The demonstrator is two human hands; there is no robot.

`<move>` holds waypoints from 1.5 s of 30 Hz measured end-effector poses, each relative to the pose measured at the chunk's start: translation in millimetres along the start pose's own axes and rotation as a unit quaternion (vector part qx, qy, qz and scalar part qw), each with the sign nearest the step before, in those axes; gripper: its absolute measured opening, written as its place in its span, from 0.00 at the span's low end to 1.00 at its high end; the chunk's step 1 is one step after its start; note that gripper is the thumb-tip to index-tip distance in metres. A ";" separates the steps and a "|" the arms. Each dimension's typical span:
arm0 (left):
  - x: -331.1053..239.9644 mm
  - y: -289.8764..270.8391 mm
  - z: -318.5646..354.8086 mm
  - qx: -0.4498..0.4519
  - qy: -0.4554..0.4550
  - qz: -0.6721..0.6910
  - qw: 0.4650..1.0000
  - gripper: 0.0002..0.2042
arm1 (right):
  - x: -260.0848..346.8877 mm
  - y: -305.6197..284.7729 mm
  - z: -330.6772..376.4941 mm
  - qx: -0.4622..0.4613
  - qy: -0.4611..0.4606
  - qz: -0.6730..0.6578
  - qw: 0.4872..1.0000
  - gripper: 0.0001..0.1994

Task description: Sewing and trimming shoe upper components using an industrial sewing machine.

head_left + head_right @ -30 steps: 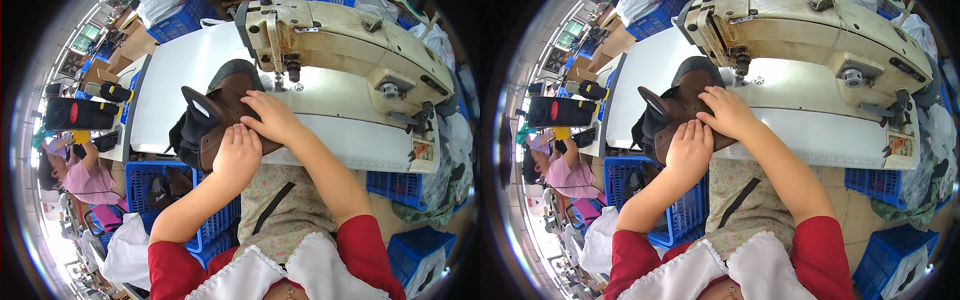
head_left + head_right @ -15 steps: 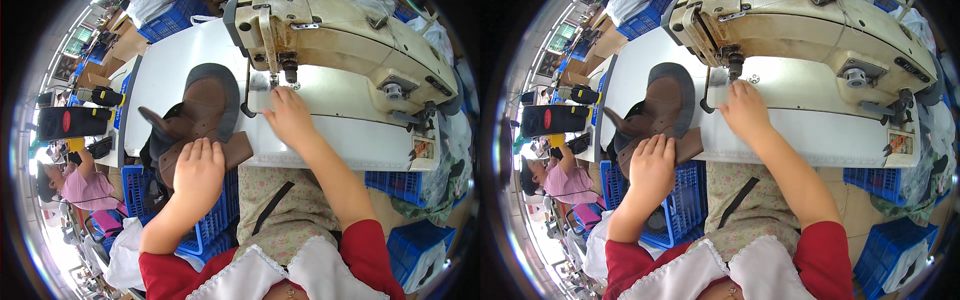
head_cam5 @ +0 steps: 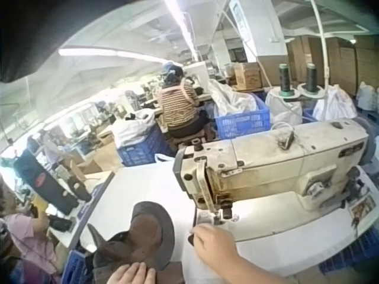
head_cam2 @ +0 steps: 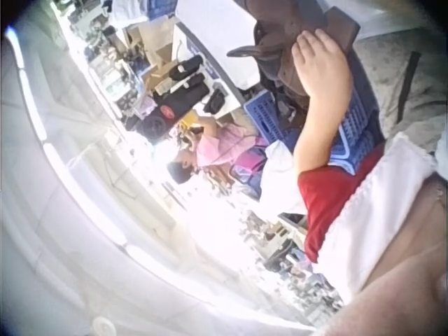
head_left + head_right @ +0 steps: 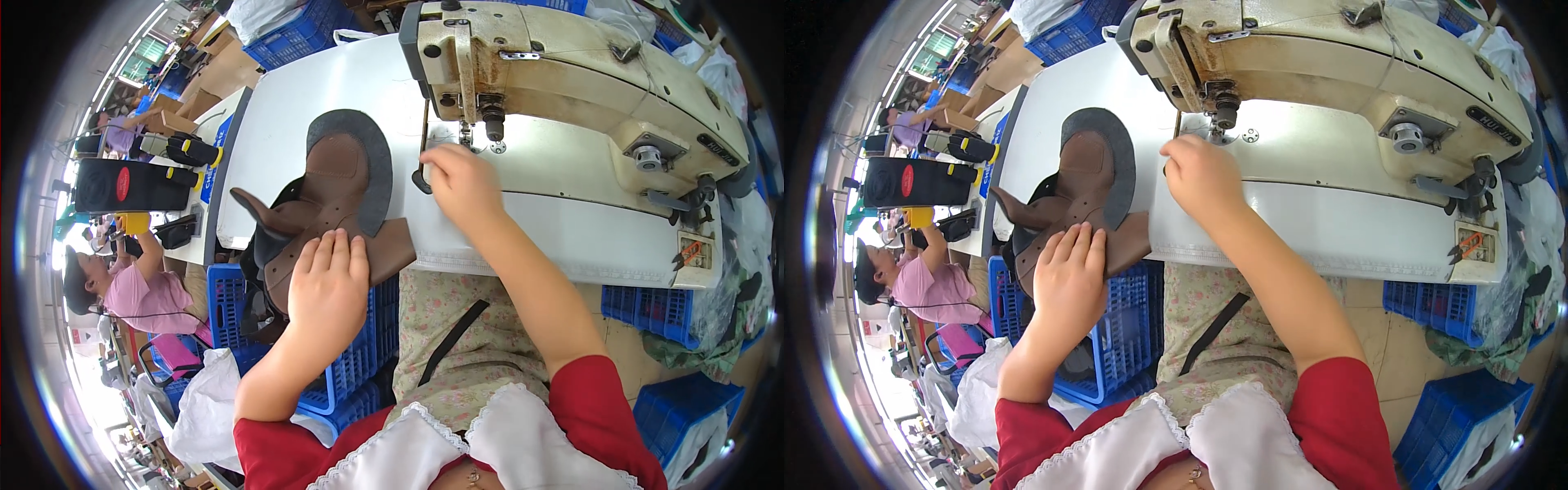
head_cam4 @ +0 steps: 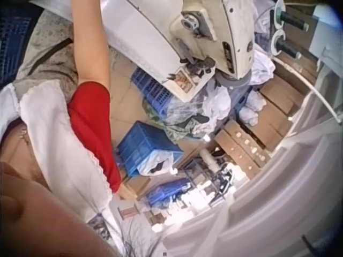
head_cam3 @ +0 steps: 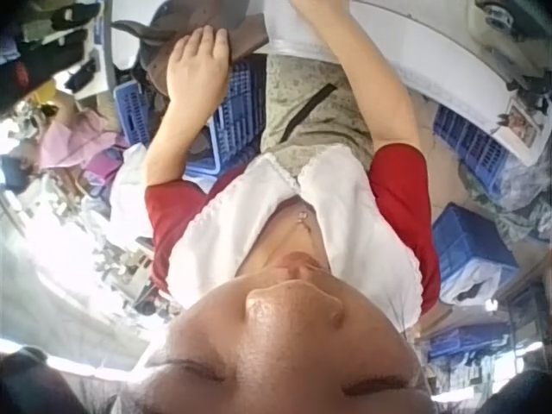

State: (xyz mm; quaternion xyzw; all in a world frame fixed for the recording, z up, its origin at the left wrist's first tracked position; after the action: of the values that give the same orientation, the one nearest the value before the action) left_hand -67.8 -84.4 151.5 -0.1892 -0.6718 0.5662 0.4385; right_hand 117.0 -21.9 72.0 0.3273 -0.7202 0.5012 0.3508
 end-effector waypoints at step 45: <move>-77.0 50.9 -105.8 -0.132 0.139 -0.013 0.981 0.20 | -62.1 -45.0 17.7 0.070 -0.140 0.177 0.972 0.10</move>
State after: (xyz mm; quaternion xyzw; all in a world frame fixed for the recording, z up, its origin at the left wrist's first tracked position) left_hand 46.7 -64.7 72.7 -0.3137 -0.6751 0.4355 0.5061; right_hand 184.5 -44.1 37.9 0.2853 -0.7715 0.5540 0.1283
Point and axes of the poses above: each hand's wrist, its own z-axis away from the middle knuckle, its own y-axis out of the palm, x = y × z, the point moved 7 cm from there along -z, towards the middle knuckle, and after that the axes turned 5 degrees about x, right-handed, at the moved point
